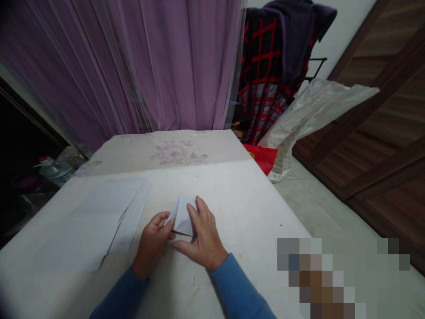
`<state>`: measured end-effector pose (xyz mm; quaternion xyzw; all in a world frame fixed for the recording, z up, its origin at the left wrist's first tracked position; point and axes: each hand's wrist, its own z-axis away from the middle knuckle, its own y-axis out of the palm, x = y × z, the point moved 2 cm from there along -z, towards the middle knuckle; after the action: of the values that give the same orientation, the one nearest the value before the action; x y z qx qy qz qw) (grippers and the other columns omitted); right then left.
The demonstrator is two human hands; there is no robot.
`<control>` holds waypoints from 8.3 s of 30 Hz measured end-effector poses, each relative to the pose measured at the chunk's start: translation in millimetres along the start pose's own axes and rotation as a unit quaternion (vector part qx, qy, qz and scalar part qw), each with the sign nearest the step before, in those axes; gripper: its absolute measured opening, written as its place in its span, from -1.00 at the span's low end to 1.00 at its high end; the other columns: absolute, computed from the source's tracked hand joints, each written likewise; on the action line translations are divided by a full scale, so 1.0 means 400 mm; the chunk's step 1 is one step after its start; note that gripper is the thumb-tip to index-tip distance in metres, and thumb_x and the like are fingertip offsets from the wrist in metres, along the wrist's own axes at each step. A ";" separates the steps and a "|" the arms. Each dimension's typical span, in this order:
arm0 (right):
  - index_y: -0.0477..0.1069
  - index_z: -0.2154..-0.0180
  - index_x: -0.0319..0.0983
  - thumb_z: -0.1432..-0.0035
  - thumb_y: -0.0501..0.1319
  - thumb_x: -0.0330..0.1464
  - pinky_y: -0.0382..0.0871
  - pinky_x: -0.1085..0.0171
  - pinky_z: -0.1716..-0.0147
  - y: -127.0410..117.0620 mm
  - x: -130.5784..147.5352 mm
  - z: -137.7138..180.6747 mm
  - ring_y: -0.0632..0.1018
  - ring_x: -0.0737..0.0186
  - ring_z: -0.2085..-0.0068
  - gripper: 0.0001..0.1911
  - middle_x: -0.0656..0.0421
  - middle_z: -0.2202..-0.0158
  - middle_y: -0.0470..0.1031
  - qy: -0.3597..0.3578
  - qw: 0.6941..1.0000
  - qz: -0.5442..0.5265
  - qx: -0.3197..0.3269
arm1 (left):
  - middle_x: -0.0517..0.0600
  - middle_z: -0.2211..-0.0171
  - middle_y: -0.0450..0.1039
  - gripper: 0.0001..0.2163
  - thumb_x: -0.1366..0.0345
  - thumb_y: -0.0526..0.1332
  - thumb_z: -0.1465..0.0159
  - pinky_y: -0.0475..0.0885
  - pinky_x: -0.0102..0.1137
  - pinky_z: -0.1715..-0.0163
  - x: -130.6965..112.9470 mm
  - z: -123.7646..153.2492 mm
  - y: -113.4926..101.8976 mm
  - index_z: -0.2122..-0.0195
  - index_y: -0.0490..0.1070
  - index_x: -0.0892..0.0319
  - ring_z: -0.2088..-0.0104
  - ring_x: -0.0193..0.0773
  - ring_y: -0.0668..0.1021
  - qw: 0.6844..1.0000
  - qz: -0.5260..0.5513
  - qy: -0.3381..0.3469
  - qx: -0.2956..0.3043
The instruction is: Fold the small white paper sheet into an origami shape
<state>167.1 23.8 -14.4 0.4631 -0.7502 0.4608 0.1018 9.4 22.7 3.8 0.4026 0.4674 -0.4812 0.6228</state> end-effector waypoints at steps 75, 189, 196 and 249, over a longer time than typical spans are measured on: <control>0.53 0.22 -0.19 -0.07 0.12 -0.34 0.35 0.31 0.39 -0.064 -0.060 -0.017 0.50 0.26 0.44 -0.73 0.22 0.39 0.56 0.252 0.957 -0.133 -0.055 | -0.01 0.19 0.55 -0.65 0.36 0.17 -0.05 0.46 -0.38 0.21 0.021 -0.020 -0.048 0.11 0.50 0.12 0.14 -0.18 0.55 0.973 -0.179 0.145 0.029; 0.49 0.13 -0.21 -0.07 0.15 0.15 0.36 0.29 0.44 -0.026 -0.001 -0.024 0.54 0.18 0.34 -0.39 0.08 0.29 0.56 0.423 0.757 -0.499 -0.011 | 0.02 0.36 0.57 -0.66 0.14 0.37 0.01 0.44 -0.40 0.35 0.017 0.002 -0.012 0.29 0.40 0.23 0.35 -0.23 0.59 0.995 0.030 -0.017 0.098; 0.49 0.26 -0.25 0.10 0.39 -0.02 0.33 0.32 0.40 -0.023 0.004 -0.028 0.50 0.26 0.40 -0.52 0.16 0.39 0.55 0.404 0.770 -0.493 0.013 | -0.01 0.39 0.54 -0.68 0.13 0.34 -0.01 0.45 -0.40 0.32 0.017 -0.003 -0.012 0.31 0.39 0.22 0.35 -0.25 0.57 0.996 0.021 0.021 0.081; 0.41 0.46 -0.26 0.01 0.26 0.00 0.16 0.36 0.55 -0.019 0.001 -0.023 0.31 0.35 0.52 -0.57 0.23 0.55 0.34 0.346 0.872 -0.336 0.081 | -0.08 0.40 0.53 -0.84 0.21 0.21 -0.12 0.37 -0.49 0.43 0.022 0.018 -0.002 0.32 0.47 0.13 0.41 -0.30 0.54 0.963 -0.226 0.119 0.083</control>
<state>170.5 29.7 -4.4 0.5052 -0.4261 0.5888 0.4654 11.0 13.7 -3.2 0.3910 0.5751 -0.5956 0.4021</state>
